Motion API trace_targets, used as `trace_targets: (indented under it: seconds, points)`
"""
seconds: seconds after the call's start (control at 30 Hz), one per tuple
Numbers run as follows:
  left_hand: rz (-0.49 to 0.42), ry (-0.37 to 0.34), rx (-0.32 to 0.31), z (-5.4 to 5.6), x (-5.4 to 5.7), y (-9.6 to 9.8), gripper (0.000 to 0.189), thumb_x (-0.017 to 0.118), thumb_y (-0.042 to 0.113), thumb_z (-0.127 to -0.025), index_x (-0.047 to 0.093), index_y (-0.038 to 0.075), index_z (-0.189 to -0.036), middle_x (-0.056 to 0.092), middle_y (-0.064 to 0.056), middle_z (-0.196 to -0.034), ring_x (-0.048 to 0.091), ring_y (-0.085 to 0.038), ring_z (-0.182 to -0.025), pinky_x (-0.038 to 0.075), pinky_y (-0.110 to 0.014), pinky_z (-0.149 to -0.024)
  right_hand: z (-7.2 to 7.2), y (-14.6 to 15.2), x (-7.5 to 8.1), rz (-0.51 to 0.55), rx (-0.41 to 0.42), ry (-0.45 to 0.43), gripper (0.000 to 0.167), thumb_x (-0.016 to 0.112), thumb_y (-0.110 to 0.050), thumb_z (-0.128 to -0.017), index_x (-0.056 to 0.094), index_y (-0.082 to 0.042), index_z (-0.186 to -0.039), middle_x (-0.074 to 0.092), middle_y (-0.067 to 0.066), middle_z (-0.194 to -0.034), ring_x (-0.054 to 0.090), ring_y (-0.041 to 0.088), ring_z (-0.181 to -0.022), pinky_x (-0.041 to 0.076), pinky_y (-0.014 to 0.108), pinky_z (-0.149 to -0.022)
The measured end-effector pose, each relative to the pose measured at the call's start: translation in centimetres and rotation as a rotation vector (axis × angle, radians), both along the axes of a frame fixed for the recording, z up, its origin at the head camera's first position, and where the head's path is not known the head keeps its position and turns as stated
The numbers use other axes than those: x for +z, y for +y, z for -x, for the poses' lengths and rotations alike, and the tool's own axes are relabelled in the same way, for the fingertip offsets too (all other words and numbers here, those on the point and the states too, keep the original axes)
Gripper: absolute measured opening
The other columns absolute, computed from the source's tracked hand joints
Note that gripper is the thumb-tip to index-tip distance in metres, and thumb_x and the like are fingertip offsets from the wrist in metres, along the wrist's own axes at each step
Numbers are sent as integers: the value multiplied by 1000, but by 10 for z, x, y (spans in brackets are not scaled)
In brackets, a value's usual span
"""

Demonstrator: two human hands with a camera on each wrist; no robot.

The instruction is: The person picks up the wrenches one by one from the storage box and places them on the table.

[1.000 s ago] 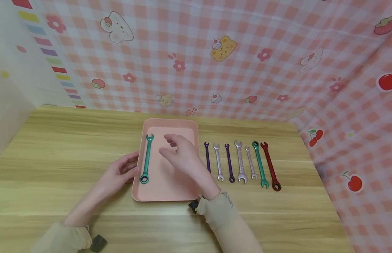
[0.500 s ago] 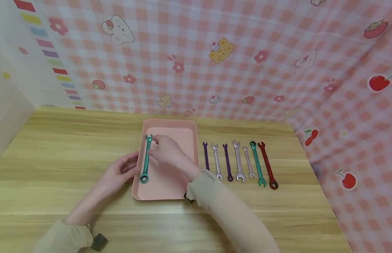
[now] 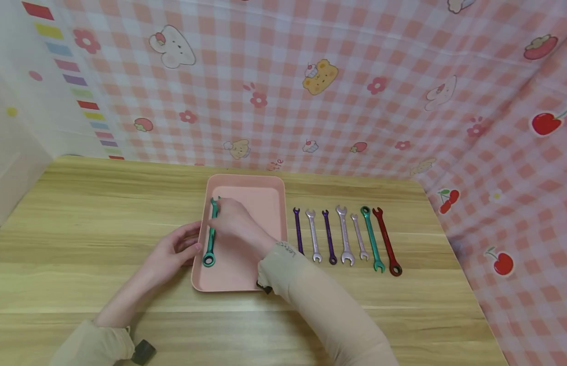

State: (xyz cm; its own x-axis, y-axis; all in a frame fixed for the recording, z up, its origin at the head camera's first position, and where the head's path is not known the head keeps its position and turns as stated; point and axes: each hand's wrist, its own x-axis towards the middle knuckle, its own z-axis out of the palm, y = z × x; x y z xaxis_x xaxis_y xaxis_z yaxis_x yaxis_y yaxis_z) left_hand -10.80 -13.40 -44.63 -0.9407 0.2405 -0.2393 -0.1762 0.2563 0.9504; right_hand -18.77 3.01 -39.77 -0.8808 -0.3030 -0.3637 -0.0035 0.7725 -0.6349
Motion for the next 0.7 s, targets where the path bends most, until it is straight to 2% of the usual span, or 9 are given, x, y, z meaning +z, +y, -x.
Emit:
trace_targets:
  seconds: [0.07, 0.13, 0.23, 0.3, 0.4, 0.47, 0.53, 0.7]
  points:
    - [1, -2, 0, 0, 0, 0, 56, 53, 5, -108, 36, 2, -161, 51, -29, -157, 53, -43, -145, 65, -34, -96, 1, -3, 0, 9, -29, -23, 46, 67, -17, -102, 57, -1, -144, 68, 17, -135, 64, 27, -123, 56, 38, -107]
    - [-1, -1, 1, 0, 0, 0, 56, 53, 6, -108, 36, 2, -161, 51, -29, -157, 53, -43, -145, 65, -34, -96, 2, -6, -1, 31, -81, -47, 52, 67, -16, -101, 53, -1, -150, 66, 16, -142, 63, 26, -127, 55, 39, -111]
    - [-13, 5, 1, 0, 0, 0, 56, 53, 5, -108, 35, 1, -162, 51, -30, -157, 53, -43, -146, 64, -33, -97, 7, -8, -4, 66, -167, -89, 50, 67, -13, -101, 55, 0, -147, 67, 13, -129, 62, 21, -108, 56, 30, -93]
    - [-23, 11, 0, 0, 0, -1, 57, 52, 4, -108, 35, 0, -161, 50, -31, -157, 52, -44, -146, 64, -31, -97, 10, -9, -6, 99, -214, -129, 49, 66, -11, -101, 56, 1, -146, 66, 13, -118, 57, 18, -93, 50, 26, -79]
    - [-23, 20, -5, 1, 0, -1, 56, 52, 3, -108, 35, -1, -161, 50, -31, -157, 52, -44, -145, 63, -28, -95, 13, -10, -9, 119, -260, -176, 48, 66, -9, -100, 57, 1, -146, 65, 11, -115, 53, 15, -85, 43, 22, -70]
    - [-19, 27, -9, 1, -1, -1, 55, 52, 2, -107, 36, -1, -160, 51, -31, -156, 53, -45, -145, 63, -26, -93, 14, -11, -10, 137, -275, -185, 51, 67, -8, -99, 55, 2, -147, 65, 12, -117, 54, 15, -85, 43, 22, -70]
    - [-13, 34, -10, 1, -1, -1, 55, 52, 2, -107, 36, -1, -160, 51, -31, -156, 53, -45, -144, 62, -24, -91, 14, -10, -11, 151, -281, -189, 44, 66, -9, -99, 61, 1, -141, 64, 9, -115, 55, 15, -91, 44, 22, -75]
    - [-12, 31, -6, 1, -1, -1, 55, 51, 2, -107, 36, -1, -160, 52, -32, -155, 53, -45, -144, 63, -27, -94, 13, -6, -14, 213, -288, -220, 22, 63, -7, -98, 69, -1, -119, 56, 4, -94, 53, 19, -95, 42, 29, -85]
